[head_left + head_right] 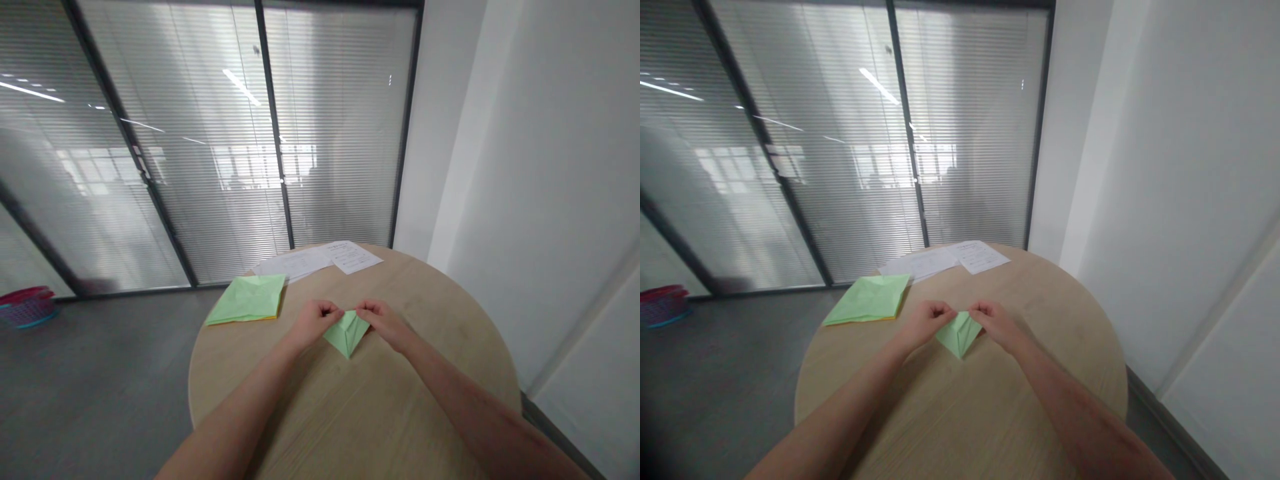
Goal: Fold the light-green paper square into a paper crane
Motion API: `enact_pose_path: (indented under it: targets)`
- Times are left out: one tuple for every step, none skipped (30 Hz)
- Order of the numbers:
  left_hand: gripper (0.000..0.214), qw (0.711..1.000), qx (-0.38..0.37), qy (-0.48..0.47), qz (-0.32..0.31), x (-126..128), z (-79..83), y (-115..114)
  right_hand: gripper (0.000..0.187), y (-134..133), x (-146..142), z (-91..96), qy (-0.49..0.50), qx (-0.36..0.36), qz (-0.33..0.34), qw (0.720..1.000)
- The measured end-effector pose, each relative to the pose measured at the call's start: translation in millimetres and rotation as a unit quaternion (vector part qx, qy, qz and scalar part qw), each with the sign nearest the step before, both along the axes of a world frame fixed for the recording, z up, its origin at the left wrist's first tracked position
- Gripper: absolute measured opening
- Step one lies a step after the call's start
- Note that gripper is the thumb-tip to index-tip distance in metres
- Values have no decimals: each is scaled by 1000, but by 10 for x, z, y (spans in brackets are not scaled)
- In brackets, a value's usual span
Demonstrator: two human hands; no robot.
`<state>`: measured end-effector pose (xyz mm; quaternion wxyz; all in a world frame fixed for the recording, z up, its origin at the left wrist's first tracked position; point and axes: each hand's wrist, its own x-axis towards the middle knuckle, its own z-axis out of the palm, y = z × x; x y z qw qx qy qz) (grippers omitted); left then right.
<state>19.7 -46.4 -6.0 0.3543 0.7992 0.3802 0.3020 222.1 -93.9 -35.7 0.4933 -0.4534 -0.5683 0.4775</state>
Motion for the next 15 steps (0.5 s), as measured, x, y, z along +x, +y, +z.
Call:
enact_pose_path:
  targets:
    - [34,1000,3,3,0,0,4,-5,29,1,-5,-2,-5,-5,0,1000]
    - [33,1000,7,5,-1,0,8,-11,28,5,-9,-6,-12,-8,-1,1000]
    - [33,1000,11,8,-3,0,11,-16,27,10,-13,-11,-21,-5,-6,1000]
    - [32,1000,14,11,-5,0,12,-20,26,17,-15,-17,-31,3,-13,999]
    - [32,1000,16,13,-7,1,10,-23,26,24,-17,-24,-43,17,-22,999]
    - [32,1000,17,14,-10,2,7,-25,25,31,-18,-29,-55,36,-31,997]
    - [31,1000,16,14,-15,2,2,-26,24,37,-19,-34,-67,55,-39,995]
    - [31,1000,15,13,-22,4,-4,-27,23,42,-20,-38,-79,74,-44,993]
    - [30,999,13,12,-29,5,-11,-27,22,44,-21,-41,-91,89,-46,991]
    - [29,999,12,12,-35,6,-17,-27,20,45,-23,-44,-105,101,-47,988]
    - [27,999,11,12,-40,7,-23,-26,19,46,-26,-46,-118,110,-48,986]
    - [25,999,12,12,-42,8,-29,-23,18,45,-30,-49,-130,117,-48,983]
    - [23,999,14,11,-42,8,-36,-19,18,46,-34,-54,-138,121,-48,982]
    - [21,999,19,10,-40,8,-43,-14,18,47,-39,-60,-142,122,-48,981]
    - [20,999,25,9,-38,7,-49,-8,19,49,-43,-67,-141,119,-46,982]
